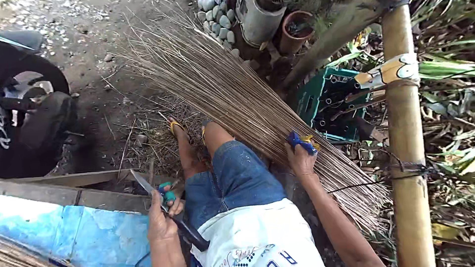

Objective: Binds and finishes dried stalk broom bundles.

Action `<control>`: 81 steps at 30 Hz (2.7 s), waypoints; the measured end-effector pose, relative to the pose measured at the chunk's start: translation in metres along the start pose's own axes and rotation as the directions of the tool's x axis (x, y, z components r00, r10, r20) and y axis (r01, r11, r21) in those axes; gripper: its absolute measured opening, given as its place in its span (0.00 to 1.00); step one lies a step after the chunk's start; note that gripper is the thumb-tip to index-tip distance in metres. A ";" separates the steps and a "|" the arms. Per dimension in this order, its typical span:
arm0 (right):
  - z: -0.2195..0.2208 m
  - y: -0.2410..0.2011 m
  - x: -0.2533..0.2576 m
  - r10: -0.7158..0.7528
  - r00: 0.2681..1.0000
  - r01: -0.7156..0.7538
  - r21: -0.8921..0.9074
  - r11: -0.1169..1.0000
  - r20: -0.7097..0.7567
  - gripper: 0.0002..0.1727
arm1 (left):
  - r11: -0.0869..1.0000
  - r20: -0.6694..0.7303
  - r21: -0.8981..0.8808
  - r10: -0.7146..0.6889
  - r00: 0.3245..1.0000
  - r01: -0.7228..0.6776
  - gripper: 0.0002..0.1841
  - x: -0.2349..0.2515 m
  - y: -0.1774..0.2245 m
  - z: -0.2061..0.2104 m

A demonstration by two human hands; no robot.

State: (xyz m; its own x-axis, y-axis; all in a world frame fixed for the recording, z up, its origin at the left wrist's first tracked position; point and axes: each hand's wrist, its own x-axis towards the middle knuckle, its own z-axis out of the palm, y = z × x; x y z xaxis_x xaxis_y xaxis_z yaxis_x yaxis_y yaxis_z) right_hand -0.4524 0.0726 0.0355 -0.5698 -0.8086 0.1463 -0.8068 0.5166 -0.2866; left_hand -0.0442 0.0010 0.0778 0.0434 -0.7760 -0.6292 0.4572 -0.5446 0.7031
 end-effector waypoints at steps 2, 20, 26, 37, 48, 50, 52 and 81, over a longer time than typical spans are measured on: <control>-0.004 0.003 0.002 0.029 0.999 -0.031 0.055 0.998 0.033 0.19 | 0.997 0.005 -0.066 0.027 1.000 -0.026 0.33 -0.003 -0.008 -0.002; -0.057 -0.160 -0.012 -0.634 0.712 0.038 0.885 0.464 0.302 0.15 | 0.849 0.425 0.450 0.069 0.903 -0.276 0.17 -0.039 0.045 0.080; -0.064 -0.169 -0.022 -0.707 0.235 -0.870 0.469 0.153 0.667 0.13 | 0.971 0.468 0.044 0.188 0.864 -0.235 0.23 0.000 0.062 0.057; -0.059 -0.160 -0.062 -0.673 0.165 -0.944 0.313 0.104 0.721 0.07 | 0.960 0.468 -0.198 0.270 0.841 -0.198 0.21 0.018 0.065 0.027; -0.063 -0.156 -0.044 -0.617 0.478 -0.554 0.760 0.340 0.625 0.12 | 0.922 0.389 0.291 0.128 0.912 -0.254 0.23 -0.015 0.058 0.040; -0.066 -0.161 -0.038 -0.601 0.348 -0.816 0.548 0.184 0.720 0.14 | 0.867 0.465 0.437 0.009 0.885 -0.238 0.13 -0.031 0.047 0.053; -0.063 -0.162 -0.036 -0.647 0.262 -0.912 0.403 0.077 0.716 0.16 | 0.889 0.607 0.394 -0.063 0.792 -0.232 0.11 -0.039 0.034 0.064; -0.069 -0.151 -0.064 -0.849 -0.009 -0.978 -0.180 -0.102 0.529 0.18 | 0.955 0.449 0.168 0.147 0.882 -0.244 0.05 0.001 0.056 0.051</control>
State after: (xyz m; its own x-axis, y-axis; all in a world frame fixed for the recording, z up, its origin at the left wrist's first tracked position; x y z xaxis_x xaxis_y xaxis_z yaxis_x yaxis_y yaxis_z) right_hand -0.3046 0.0654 0.1344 0.7722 -0.5803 -0.2586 0.6118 0.7890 0.0561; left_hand -0.0637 -0.0465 0.1330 -0.2932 -0.9067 -0.3031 0.2767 -0.3839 0.8809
